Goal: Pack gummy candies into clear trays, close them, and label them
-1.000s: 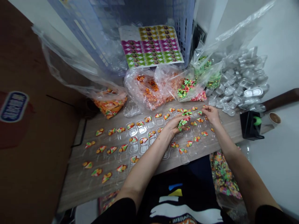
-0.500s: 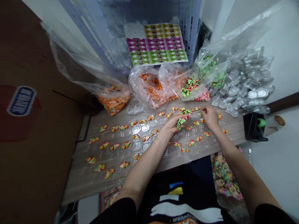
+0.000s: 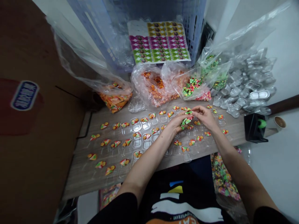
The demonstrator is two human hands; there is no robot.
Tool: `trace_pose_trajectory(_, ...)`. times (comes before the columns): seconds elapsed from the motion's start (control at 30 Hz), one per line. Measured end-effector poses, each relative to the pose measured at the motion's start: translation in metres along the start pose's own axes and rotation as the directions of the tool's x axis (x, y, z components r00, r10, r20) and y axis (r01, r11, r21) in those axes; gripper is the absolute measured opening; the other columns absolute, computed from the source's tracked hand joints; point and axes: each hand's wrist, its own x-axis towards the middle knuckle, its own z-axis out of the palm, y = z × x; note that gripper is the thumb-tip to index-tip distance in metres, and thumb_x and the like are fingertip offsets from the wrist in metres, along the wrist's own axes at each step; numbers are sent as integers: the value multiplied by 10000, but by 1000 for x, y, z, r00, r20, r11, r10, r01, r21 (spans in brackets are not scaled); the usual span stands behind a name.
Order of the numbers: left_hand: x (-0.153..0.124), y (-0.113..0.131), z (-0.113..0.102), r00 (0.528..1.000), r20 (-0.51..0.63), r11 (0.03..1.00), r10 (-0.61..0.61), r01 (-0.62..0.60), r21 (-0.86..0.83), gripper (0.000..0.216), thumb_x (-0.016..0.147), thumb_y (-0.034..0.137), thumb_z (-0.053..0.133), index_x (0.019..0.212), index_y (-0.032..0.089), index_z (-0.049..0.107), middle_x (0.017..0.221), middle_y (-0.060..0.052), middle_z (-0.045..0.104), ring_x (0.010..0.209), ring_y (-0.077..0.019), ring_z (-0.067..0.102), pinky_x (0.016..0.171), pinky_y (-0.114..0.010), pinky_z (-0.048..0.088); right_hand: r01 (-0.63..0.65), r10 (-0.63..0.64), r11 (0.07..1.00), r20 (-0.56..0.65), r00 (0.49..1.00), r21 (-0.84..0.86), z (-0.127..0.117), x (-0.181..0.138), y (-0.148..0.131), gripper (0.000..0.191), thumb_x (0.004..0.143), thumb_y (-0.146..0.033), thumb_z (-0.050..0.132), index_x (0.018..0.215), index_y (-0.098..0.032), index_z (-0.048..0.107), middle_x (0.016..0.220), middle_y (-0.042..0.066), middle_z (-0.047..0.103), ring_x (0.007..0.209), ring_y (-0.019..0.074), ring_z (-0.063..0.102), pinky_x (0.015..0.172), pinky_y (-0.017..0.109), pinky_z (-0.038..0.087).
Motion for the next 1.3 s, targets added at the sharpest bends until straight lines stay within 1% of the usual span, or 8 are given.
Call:
trace_pose_trajectory(0.23, -6, 5, -13, 1000, -9, 999, -18, 18, -29, 341, 702, 66, 813, 1017, 122, 695, 580, 55, 592, 353, -27, 427, 306, -126, 199, -166, 189, 976, -176, 966, 138, -11, 10, 20, 392, 635, -545, 769, 790, -229, 595, 581, -47, 596, 418, 97, 437, 392, 226, 304)
trace_pose_trajectory(0.4, -11, 10, -25, 1000, -22, 996, -17, 15, -84, 260, 734, 40, 754, 979, 104, 692, 601, 29, 605, 362, -31, 440, 298, -118, 215, -130, 91, 971, -194, 977, -202, -12, 18, 45, 284, 691, -470, 714, 658, -216, 593, 577, -23, 588, 520, 135, 500, 524, 262, 369)
trace_pose_trajectory(0.57, -17, 14, -30, 999, -52, 996, -11, 7, -88, 246, 756, 50, 754, 992, 90, 697, 620, 15, 612, 389, -28, 445, 303, -102, 229, -48, -72, 785, -168, 983, -617, -3, 14, 50, 119, 766, -295, 676, 686, -215, 638, 780, 31, 640, 714, 185, 549, 678, 304, 389)
trace_pose_trajectory(0.8, -24, 17, -36, 999, -46, 999, -10, 8, -53, 384, 744, 76, 789, 1114, 109, 693, 609, 38, 591, 395, -38, 478, 310, -110, 224, 0, -150, 666, -134, 980, -746, -1, 4, 39, 194, 880, -294, 591, 712, -209, 637, 840, 73, 659, 751, 208, 545, 706, 319, 373)
trace_pose_trajectory(0.93, -20, 10, -35, 1000, -30, 999, -8, 9, 34, 383, 712, 73, 790, 1084, 115, 708, 620, 24, 633, 407, -54, 518, 329, -137, 217, 84, -180, 820, -116, 977, -567, 6, 5, 19, 280, 910, -404, 564, 758, -204, 690, 827, 65, 666, 773, 206, 571, 727, 321, 406)
trace_pose_trajectory(1.07, -17, 2, -31, 999, -21, 993, 31, -29, 113, 248, 674, 32, 776, 902, 120, 732, 580, 27, 652, 424, -51, 516, 406, -151, 319, 150, -131, 964, 101, 986, -218, 24, 12, -2, 347, 798, -554, 681, 818, -211, 729, 836, 36, 678, 782, 183, 585, 715, 307, 444)
trace_pose_trajectory(1.17, -20, 0, -31, 999, -29, 992, 43, -40, 122, 233, 652, 3, 781, 849, 118, 736, 621, 13, 691, 500, -66, 568, 505, -164, 414, 19, -13, 999, 179, 984, -30, 32, 15, -9, 378, 657, -559, 792, 743, -201, 706, 718, 6, 642, 664, 146, 543, 617, 279, 421)
trace_pose_trajectory(1.3, -28, 5, -37, 999, -13, 995, 34, -33, 97, 242, 681, 13, 781, 905, 97, 748, 659, -18, 707, 496, -67, 572, 505, -172, 417, -211, 194, 962, 106, 975, 174, 29, 16, -5, 407, 602, -531, 825, 797, -207, 677, 636, -40, 589, 502, 85, 428, 449, 220, 275)
